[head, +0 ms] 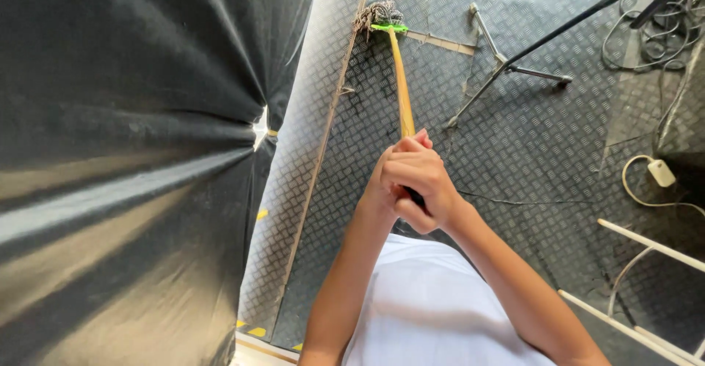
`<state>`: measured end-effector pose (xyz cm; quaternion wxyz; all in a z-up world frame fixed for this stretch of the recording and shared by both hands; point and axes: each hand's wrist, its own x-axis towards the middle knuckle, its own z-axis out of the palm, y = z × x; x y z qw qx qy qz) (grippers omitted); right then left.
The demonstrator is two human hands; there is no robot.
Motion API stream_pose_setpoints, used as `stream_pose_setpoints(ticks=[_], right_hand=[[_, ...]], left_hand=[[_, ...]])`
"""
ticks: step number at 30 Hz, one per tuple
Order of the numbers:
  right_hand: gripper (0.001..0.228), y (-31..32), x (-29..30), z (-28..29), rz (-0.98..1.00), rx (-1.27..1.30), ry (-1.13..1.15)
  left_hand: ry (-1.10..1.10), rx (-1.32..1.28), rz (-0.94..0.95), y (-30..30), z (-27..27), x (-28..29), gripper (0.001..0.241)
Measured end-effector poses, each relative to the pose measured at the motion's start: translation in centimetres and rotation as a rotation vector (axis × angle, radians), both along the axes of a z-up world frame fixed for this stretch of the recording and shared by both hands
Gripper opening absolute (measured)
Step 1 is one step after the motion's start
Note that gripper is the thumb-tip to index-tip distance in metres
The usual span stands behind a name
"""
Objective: Mopping a stage area and adjusting surrounding curtains.
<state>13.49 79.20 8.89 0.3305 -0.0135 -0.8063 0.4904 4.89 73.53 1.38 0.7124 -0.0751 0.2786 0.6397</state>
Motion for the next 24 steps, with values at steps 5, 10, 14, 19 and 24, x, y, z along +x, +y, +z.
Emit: stream_pose_setpoints(ticks=[5, 10, 14, 19, 24], right_hand=[[0.014, -3.8, 3.8, -0.4, -0.051, 0.025, -0.125], [0.015, -5.7, 7.9, 0.3, -0.088, 0.008, -0.084], [0.018, -6.1, 10.0, 3.0, 0.003, 0.063, -0.014], [0.025, -5.8, 10.1, 2.9, -0.007, 0.168, -0.013], [0.022, -3.1, 7.1, 0.3, -0.182, 0.029, -0.138]], left_hand=[[-0.032, -0.191, 0.013, -1.8, -1.1, 2.7, 0.023], [-0.075, 0.114, -0.071, -3.9, -1.5, 6.5, 0.046], [0.015, 0.094, -0.084, -4.6, 3.8, 8.5, 0.038], [-0.06, 0.226, -0.076, -3.5, 4.2, 8.2, 0.035], [0.021, 0.204, -0.077, 1.5, 1.8, 3.9, 0.017]])
